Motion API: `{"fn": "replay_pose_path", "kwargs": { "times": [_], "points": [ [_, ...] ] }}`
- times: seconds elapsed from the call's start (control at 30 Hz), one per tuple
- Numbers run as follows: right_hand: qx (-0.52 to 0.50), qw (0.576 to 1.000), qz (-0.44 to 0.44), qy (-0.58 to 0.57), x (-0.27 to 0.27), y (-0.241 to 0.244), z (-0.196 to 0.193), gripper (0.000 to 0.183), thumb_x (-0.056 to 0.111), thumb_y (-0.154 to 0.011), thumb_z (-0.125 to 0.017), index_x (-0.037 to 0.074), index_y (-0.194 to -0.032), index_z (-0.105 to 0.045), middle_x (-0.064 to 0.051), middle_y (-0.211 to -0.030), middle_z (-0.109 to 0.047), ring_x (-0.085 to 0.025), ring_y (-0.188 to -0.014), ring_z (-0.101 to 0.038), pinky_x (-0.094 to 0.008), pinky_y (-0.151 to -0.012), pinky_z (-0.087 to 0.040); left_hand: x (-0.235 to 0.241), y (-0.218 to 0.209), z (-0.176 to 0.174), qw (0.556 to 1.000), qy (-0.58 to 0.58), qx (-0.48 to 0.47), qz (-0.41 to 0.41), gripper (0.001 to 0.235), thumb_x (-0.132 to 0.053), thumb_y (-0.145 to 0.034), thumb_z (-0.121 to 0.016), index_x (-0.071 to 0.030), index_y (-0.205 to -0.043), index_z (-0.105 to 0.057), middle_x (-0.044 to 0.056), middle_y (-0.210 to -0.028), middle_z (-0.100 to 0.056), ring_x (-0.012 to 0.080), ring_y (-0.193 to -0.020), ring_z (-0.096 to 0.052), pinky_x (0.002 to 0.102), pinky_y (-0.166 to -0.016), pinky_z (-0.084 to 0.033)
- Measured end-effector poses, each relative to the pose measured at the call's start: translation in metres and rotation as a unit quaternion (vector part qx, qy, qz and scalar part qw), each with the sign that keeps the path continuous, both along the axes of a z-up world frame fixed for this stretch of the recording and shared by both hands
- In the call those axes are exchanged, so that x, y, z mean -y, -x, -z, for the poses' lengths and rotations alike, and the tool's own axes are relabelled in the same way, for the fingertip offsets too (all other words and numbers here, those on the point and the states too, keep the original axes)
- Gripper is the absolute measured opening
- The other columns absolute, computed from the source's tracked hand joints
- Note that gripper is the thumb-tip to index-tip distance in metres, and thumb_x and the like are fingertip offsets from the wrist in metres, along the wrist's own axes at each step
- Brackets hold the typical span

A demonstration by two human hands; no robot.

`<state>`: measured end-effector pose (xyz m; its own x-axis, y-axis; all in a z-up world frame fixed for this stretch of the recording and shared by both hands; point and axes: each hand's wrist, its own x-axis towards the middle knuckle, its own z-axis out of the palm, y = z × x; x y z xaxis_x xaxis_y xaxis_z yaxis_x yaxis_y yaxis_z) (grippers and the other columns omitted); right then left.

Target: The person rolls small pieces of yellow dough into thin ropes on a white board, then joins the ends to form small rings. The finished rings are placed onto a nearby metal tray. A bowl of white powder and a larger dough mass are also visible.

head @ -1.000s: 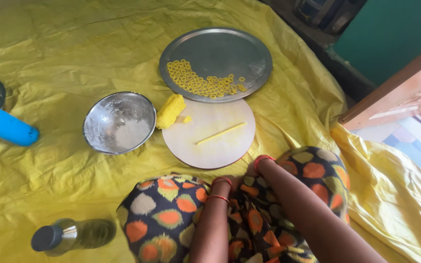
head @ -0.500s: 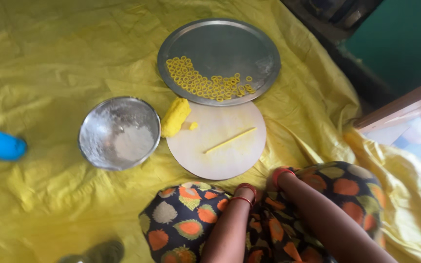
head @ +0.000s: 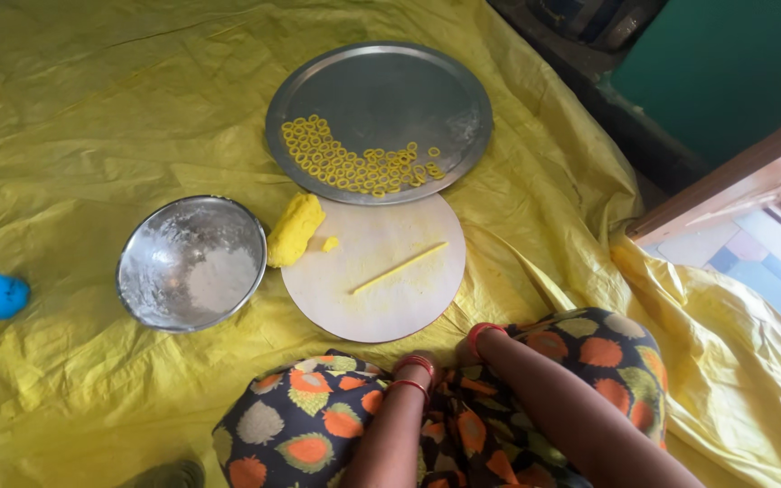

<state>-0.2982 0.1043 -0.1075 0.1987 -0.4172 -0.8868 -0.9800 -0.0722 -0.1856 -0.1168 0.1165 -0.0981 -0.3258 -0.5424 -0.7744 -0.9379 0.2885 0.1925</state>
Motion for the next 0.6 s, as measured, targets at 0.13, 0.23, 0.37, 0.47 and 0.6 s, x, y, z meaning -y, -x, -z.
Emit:
{"fn": "replay_pose_path", "kwargs": {
  "times": [0.13,0.23,0.37,0.47,0.6],
  "points": [
    [0.008,1.000,-0.025,0.011,0.002,-0.006,-0.001,0.057,0.054,-0.093,-0.053,0.013,-0.131,-0.063,-0.011,-0.134,-0.062,-0.030,-0.124,-0.058,-0.043,-0.108,-0.044,-0.007,-0.006,-0.005,0.999,0.010,0.040,0.001,0.039,-0.038,-0.104,-0.057,-0.017,-0.136,-0.066,0.009,-0.146,-0.059,0.0307,-0.134,-0.056,0.051,-0.109,-0.043],
    [0.010,0.999,-0.030,0.021,-0.002,-0.009,-0.001,0.056,0.054,-0.093,-0.053,0.013,-0.130,-0.064,-0.011,-0.133,-0.063,-0.030,-0.123,-0.059,-0.043,-0.107,-0.045,-0.014,-0.005,-0.022,0.996,0.032,0.078,0.013,0.039,-0.037,-0.104,-0.057,-0.018,-0.137,-0.067,0.008,-0.146,-0.059,0.0303,-0.134,-0.056,0.051,-0.109,-0.043],
    [0.010,0.999,-0.035,0.035,-0.011,-0.011,-0.005,0.055,0.053,-0.093,-0.054,0.012,-0.128,-0.065,-0.012,-0.131,-0.064,-0.031,-0.121,-0.060,-0.043,-0.106,-0.046,-0.018,0.001,-0.053,0.976,0.104,0.184,0.054,0.041,-0.039,-0.105,-0.056,-0.016,-0.138,-0.065,0.010,-0.147,-0.058,0.0320,-0.135,-0.055,0.055,-0.111,-0.038],
    [0.008,0.998,-0.037,0.048,-0.012,-0.013,-0.013,0.055,0.053,-0.093,-0.055,0.011,-0.127,-0.066,-0.012,-0.129,-0.065,-0.031,-0.120,-0.061,-0.044,-0.105,-0.047,-0.011,-0.002,-0.068,0.984,0.093,0.148,0.033,0.038,-0.036,-0.104,-0.057,-0.017,-0.135,-0.066,0.007,-0.144,-0.061,0.0299,-0.131,-0.058,0.054,-0.109,-0.041],
    [0.000,0.998,-0.037,0.058,-0.016,-0.010,-0.024,0.054,0.052,-0.093,-0.056,0.011,-0.125,-0.068,-0.013,-0.128,-0.067,-0.031,-0.118,-0.062,-0.044,-0.104,-0.047,-0.005,-0.002,-0.065,0.993,0.069,0.094,0.005,0.037,-0.035,-0.103,-0.057,-0.016,-0.132,-0.067,0.009,-0.141,-0.062,0.0297,-0.127,-0.060,0.053,-0.107,-0.043]
  ]
}}
